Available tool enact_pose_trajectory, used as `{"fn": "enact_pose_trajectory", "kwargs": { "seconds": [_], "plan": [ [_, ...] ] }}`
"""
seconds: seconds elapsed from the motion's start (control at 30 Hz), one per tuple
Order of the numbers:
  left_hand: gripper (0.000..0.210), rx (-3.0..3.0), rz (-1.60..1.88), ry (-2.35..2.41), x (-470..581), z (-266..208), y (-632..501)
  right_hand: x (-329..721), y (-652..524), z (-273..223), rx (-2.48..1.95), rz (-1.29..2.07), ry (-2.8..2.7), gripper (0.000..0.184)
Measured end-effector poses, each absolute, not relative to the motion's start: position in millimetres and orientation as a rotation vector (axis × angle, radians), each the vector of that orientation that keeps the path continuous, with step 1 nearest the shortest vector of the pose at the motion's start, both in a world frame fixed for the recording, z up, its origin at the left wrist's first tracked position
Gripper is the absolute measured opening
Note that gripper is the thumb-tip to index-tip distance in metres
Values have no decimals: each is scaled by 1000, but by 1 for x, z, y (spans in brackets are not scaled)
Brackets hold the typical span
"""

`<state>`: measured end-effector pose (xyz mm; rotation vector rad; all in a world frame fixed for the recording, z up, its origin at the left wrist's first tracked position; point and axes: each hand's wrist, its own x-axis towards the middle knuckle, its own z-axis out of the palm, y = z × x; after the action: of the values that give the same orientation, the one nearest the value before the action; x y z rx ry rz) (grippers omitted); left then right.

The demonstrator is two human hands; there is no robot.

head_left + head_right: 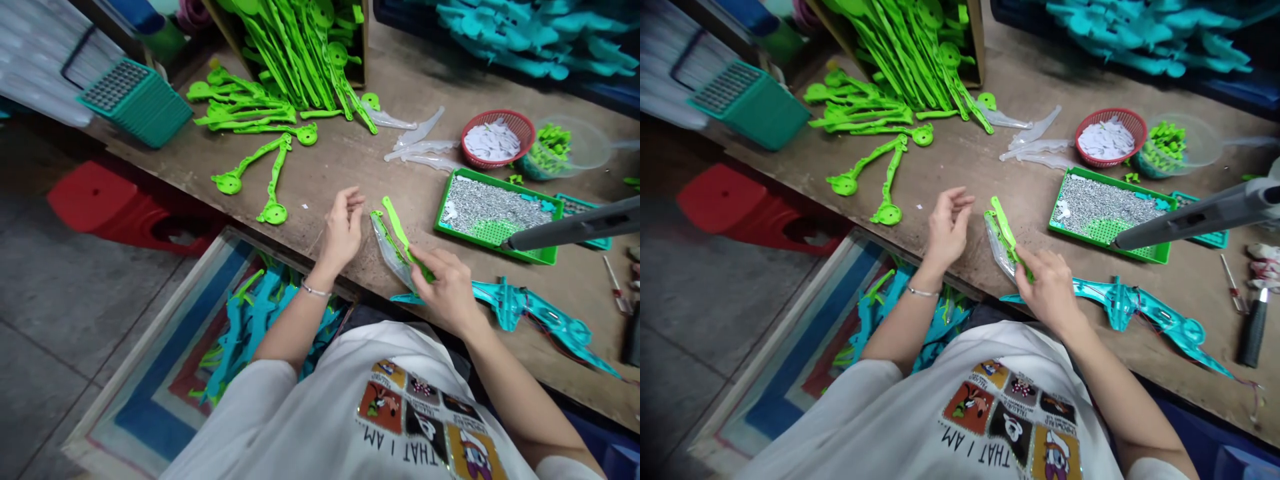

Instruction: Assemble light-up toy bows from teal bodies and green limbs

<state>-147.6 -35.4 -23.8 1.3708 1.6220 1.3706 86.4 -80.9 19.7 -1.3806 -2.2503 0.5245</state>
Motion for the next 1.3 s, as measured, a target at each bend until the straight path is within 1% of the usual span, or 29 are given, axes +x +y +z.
{"fn": "enact_pose_trajectory", "kwargs": {
  "seconds": [0.07, 0.17, 0.27, 0.4, 0.5, 0.73, 0.87, 0.93, 1.03, 1.17, 1.3],
  "plan": [
    [33, 1428, 1197, 1660, -163, -31, -15, 81, -78, 13, -1378, 526, -2331, 32],
    [35, 1365, 1083, 1628, -171, -42, 3, 73, -77, 6, -1375, 549, -2396, 30],
    [38, 1336, 1043, 1588, -171, -48, 7, 71, -76, 3, -1379, 549, -2415, 29],
    [34, 1435, 999, 1592, -172, -48, 8, 73, -75, 4, -1385, 589, -2417, 30],
    [35, 1490, 969, 1598, -173, -47, 9, 74, -74, 6, -1388, 621, -2408, 30],
    [33, 1432, 964, 1587, -171, -45, 10, 72, -73, 9, -1408, 643, -2428, 31],
    [52, 1394, 970, 1582, -167, -45, 10, 72, -73, 13, -1457, 596, -2486, 31],
    [52, 1359, 984, 1563, -166, -46, 10, 72, -68, 18, -1478, 665, -2457, 28],
    [51, 1312, 1015, 1541, -165, -49, 10, 69, -50, 24, -1501, 852, -2367, 26],
    [49, 1271, 1046, 1539, -164, -49, 8, 53, -15, 14, -1550, 1158, -2204, 26],
    [48, 1242, 1086, 1535, -163, -49, 5, 37, 1, -7, -1600, 1397, -2019, 42]
  ]
}}
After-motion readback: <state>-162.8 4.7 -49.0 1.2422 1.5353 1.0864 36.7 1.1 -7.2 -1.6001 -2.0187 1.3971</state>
